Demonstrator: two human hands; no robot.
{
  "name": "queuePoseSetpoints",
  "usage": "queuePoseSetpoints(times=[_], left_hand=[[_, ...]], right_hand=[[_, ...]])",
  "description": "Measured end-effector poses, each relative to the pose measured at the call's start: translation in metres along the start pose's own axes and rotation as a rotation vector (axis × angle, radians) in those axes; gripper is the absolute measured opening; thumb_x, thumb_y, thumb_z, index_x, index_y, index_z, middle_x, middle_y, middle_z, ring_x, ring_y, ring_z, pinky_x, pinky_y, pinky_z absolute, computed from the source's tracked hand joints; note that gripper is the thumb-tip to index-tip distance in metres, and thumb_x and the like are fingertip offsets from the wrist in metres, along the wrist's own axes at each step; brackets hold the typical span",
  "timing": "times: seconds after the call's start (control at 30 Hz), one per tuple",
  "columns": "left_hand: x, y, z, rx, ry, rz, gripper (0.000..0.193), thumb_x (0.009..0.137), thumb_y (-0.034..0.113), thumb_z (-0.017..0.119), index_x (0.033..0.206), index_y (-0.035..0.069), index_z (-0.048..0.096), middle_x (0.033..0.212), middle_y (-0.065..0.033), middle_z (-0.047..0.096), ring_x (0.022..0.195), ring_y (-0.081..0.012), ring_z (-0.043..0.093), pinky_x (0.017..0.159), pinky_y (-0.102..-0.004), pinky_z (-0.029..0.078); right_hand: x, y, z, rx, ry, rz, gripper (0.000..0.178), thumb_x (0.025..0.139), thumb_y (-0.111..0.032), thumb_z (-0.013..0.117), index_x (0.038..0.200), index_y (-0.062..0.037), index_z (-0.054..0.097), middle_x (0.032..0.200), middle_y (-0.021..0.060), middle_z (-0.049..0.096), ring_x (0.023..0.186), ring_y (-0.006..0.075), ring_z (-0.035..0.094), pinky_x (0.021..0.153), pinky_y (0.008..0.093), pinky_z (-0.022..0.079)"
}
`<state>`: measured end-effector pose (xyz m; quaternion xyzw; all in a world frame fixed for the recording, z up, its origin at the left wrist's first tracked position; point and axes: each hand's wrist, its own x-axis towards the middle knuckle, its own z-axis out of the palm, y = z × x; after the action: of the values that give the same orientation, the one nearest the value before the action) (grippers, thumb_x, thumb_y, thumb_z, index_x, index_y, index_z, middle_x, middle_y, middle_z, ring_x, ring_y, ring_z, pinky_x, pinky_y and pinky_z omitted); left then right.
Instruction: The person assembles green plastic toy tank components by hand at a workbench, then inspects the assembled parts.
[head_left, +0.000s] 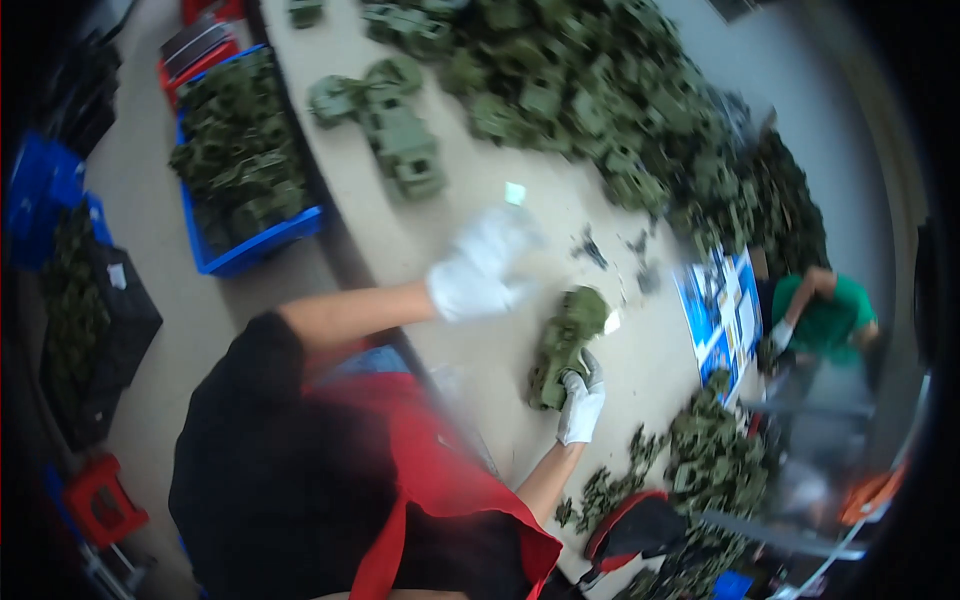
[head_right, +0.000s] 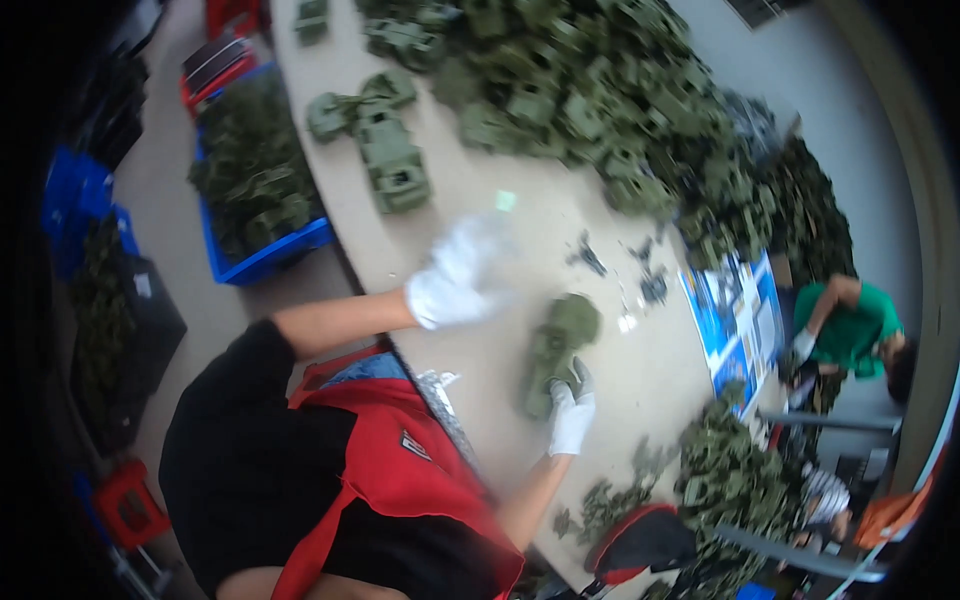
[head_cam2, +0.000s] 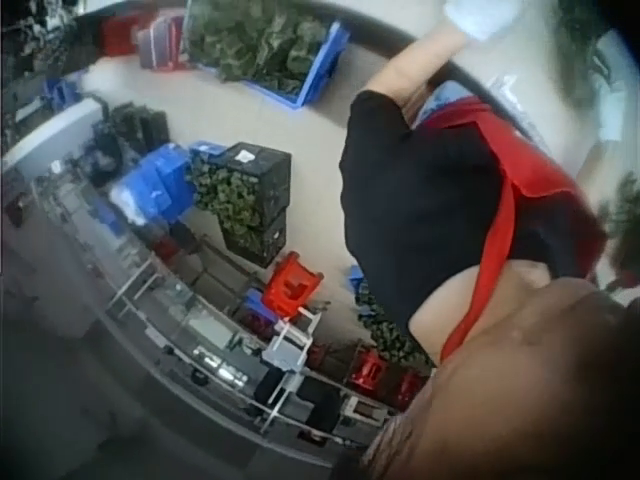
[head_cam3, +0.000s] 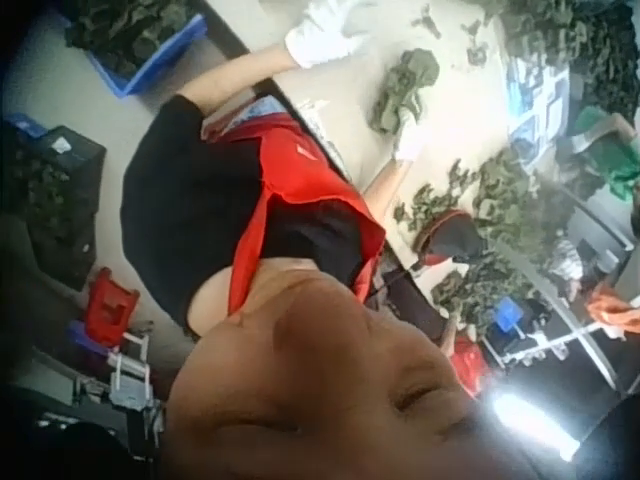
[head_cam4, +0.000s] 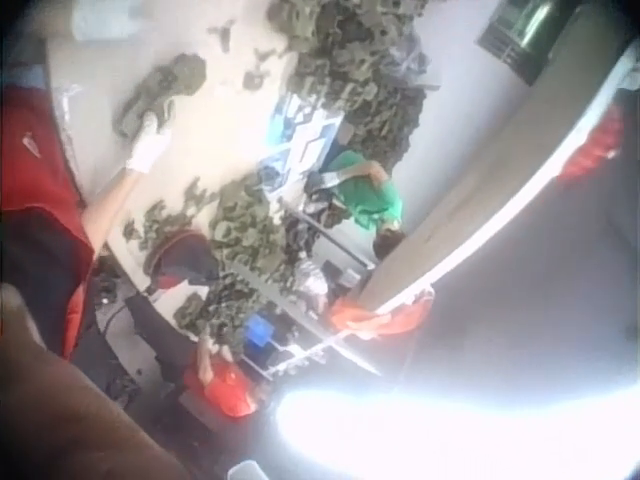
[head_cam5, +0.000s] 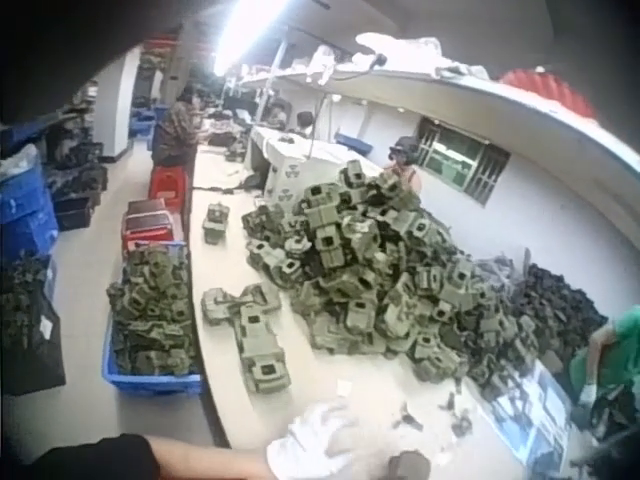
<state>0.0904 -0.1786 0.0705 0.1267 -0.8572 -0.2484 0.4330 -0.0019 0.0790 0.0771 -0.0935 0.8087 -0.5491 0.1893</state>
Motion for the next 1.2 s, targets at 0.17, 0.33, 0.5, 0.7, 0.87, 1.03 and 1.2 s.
queuePoseSetpoints(times=[0.17, 0.33, 0.5, 0.7, 0.87, 1.03, 1.2], left_hand=[[0.017, -0.056, -0.046, 0.298, 0.545, -0.501, 0.072, 0.068, 0.043, 0.080, 0.127, 0.010, 0.055, 0.134, -0.0270, 0.043, 0.127, -0.0437, 0.040, 0.106, -0.0489, 0.036], [0.036, -0.108, -0.018, 0.253, 0.094, -0.470, 0.078, 0.071, 0.050, 0.078, 0.134, 0.011, 0.052, 0.141, -0.0255, 0.038, 0.129, -0.0419, 0.040, 0.108, -0.0461, 0.035], [0.051, -0.062, 0.012, 0.287, 0.114, -0.278, 0.078, 0.072, 0.040, 0.081, 0.135, 0.007, 0.049, 0.144, -0.0236, 0.038, 0.128, -0.0408, 0.044, 0.104, -0.0419, 0.040], [-0.003, 0.115, 0.078, -0.893, -0.842, -0.380, 0.123, 0.063, 0.036, 0.089, 0.150, -0.002, 0.012, 0.143, -0.0196, 0.043, 0.131, -0.0289, 0.045, 0.107, -0.0391, 0.038], [-0.012, 0.126, 0.109, -1.035, -1.144, -0.461, 0.118, 0.060, 0.004, 0.086, 0.150, 0.003, 0.010, 0.140, -0.0160, 0.043, 0.127, -0.0248, 0.047, 0.104, -0.0371, 0.043], [0.005, 0.069, 0.100, -1.434, -1.517, -0.543, 0.086, 0.065, -0.003, 0.078, 0.139, 0.000, 0.035, 0.117, -0.0171, 0.058, 0.108, -0.0295, 0.061, 0.095, -0.0393, 0.050], [0.001, 0.089, 0.107, -1.586, -1.328, -0.857, 0.083, 0.073, 0.032, 0.080, 0.137, -0.001, 0.038, 0.118, -0.0203, 0.058, 0.100, -0.0339, 0.064, 0.082, -0.0485, 0.057]], right_hand=[[-0.033, 0.130, -0.084, 0.135, 0.290, -0.016, 0.041, 0.088, -0.007, 0.044, 0.124, 0.0067, 0.056, 0.107, 0.0093, 0.064, 0.091, 0.0164, 0.059, 0.082, 0.0278, 0.047], [-0.033, 0.080, -0.069, 0.286, 0.206, 0.141, 0.041, 0.089, -0.008, 0.047, 0.125, 0.0087, 0.055, 0.109, 0.0109, 0.064, 0.094, 0.0175, 0.061, 0.085, 0.0281, 0.048], [-0.020, 0.036, -0.034, 0.301, 0.316, 0.071, 0.043, 0.086, -0.006, 0.056, 0.126, 0.0098, 0.056, 0.109, 0.0111, 0.067, 0.095, 0.0164, 0.062, 0.085, 0.0269, 0.049], [-0.023, 0.014, -0.015, -0.165, 0.450, -0.202, 0.045, 0.078, -0.014, 0.066, 0.121, -0.0042, 0.063, 0.108, 0.0233, 0.066, 0.098, 0.0342, 0.065, 0.089, 0.0383, 0.050], [-0.044, 0.030, -0.040, -0.385, 0.347, -0.141, 0.047, 0.077, -0.013, 0.069, 0.122, -0.0028, 0.064, 0.107, 0.0195, 0.068, 0.093, 0.0290, 0.067, 0.082, 0.0377, 0.052], [-0.070, 0.031, -0.110, 0.569, 0.139, 0.205, 0.042, 0.079, -0.001, 0.061, 0.119, 0.0082, 0.061, 0.104, 0.0141, 0.071, 0.091, 0.0150, 0.066, 0.082, 0.0275, 0.052], [-0.049, 0.008, -0.103, -0.020, 0.170, 0.240, 0.074, 0.079, -0.037, 0.071, 0.137, 0.0027, 0.048, 0.117, 0.0245, 0.064, 0.107, 0.0313, 0.063, 0.092, 0.0358, 0.048]])
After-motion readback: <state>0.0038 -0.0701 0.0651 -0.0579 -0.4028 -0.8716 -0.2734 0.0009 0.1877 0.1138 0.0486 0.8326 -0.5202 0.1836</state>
